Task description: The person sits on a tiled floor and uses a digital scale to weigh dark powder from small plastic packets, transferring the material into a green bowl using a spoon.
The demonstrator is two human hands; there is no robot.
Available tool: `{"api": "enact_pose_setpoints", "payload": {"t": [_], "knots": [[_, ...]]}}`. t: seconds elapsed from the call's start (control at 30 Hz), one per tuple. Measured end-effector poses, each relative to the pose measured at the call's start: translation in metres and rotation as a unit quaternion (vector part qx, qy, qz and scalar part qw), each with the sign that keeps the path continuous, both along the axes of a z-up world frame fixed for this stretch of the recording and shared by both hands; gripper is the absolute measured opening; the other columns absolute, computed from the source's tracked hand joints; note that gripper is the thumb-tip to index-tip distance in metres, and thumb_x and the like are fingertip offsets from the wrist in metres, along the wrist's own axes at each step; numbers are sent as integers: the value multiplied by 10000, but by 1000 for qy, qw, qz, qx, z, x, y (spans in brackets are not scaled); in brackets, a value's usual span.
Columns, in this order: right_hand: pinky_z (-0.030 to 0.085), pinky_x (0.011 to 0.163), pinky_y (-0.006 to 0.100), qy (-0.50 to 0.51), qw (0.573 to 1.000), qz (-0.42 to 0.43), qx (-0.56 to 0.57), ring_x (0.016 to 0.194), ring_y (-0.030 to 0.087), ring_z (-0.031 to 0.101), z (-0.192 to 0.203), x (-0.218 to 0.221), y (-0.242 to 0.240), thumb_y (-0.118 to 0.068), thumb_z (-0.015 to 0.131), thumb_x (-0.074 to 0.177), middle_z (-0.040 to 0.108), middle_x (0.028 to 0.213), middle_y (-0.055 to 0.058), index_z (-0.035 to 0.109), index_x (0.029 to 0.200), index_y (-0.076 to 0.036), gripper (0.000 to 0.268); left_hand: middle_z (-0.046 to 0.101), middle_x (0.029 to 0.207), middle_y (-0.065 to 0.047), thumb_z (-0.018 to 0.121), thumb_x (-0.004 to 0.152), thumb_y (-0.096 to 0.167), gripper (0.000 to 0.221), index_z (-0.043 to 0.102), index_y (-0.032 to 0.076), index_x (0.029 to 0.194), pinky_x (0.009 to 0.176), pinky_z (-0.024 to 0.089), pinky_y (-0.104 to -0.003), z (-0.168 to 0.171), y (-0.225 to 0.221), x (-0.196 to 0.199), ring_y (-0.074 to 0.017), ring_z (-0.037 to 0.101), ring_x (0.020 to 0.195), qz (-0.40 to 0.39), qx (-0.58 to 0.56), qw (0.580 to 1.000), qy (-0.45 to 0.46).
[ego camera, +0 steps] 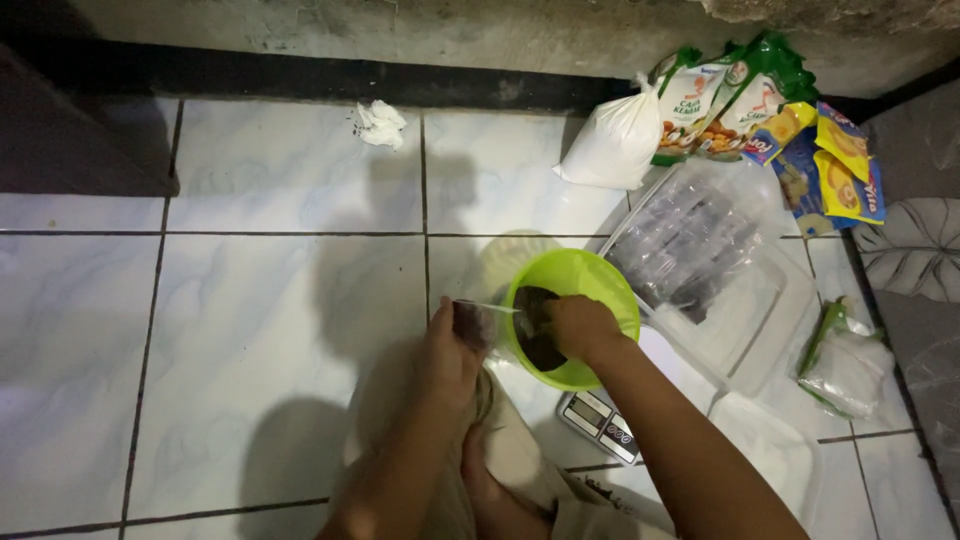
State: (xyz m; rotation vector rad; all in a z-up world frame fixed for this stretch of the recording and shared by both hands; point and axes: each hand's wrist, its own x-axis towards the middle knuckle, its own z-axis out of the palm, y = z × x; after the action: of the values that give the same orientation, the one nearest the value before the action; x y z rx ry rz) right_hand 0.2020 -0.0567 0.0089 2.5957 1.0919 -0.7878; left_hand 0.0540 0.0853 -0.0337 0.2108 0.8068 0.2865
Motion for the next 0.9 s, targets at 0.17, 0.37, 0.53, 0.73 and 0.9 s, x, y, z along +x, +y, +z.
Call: {"api": "enact_pose_setpoints", "payload": {"t": [0.17, 0.37, 0.53, 0.73, 0.9], "knots": [[622, 789, 491, -2, 998, -11, -60, 892, 347, 760, -1, 1, 6, -165, 636, 920, 758, 863, 139, 779, 934, -53, 183, 657, 834, -18, 614, 1044, 464, 353, 633, 142, 899, 751, 535, -342, -2, 1, 0, -176, 663, 772, -8, -1, 1000, -2], [630, 776, 466, -48, 996, 25, -76, 858, 317, 760, 30, -2, 9, -144, 603, 910, 737, 826, 130, 762, 903, -50, 185, 650, 843, -6, 613, 1048, 461, 341, 613, 145, 920, 789, 544, -331, -11, -1, 2, -159, 662, 785, -1, -5, 1000, -9], [623, 798, 486, -43, 997, -2, -60, 886, 336, 758, 26, -3, 7, -156, 578, 926, 750, 850, 139, 773, 887, -42, 229, 667, 861, -34, 612, 1043, 482, 364, 628, 136, 930, 819, 565, -364, -5, 2, -3, -185, 679, 810, -12, 5, 1000, -9], [618, 801, 499, -34, 999, 1, -30, 881, 359, 753, 21, -2, 6, -157, 579, 921, 746, 854, 171, 774, 907, -10, 244, 636, 877, -18, 597, 1051, 493, 372, 594, 134, 954, 845, 551, -349, -7, 1, -1, -169, 663, 829, -22, 16, 1000, -9], [609, 739, 460, 0, 1000, -22, 0, 794, 339, 744, 27, -3, 10, -254, 586, 925, 725, 783, 152, 766, 864, -33, 291, 657, 863, -46, 554, 1079, 472, 382, 625, 124, 936, 871, 544, -366, -36, -1, 1, -197, 684, 857, -23, 17, 999, -26]]}}
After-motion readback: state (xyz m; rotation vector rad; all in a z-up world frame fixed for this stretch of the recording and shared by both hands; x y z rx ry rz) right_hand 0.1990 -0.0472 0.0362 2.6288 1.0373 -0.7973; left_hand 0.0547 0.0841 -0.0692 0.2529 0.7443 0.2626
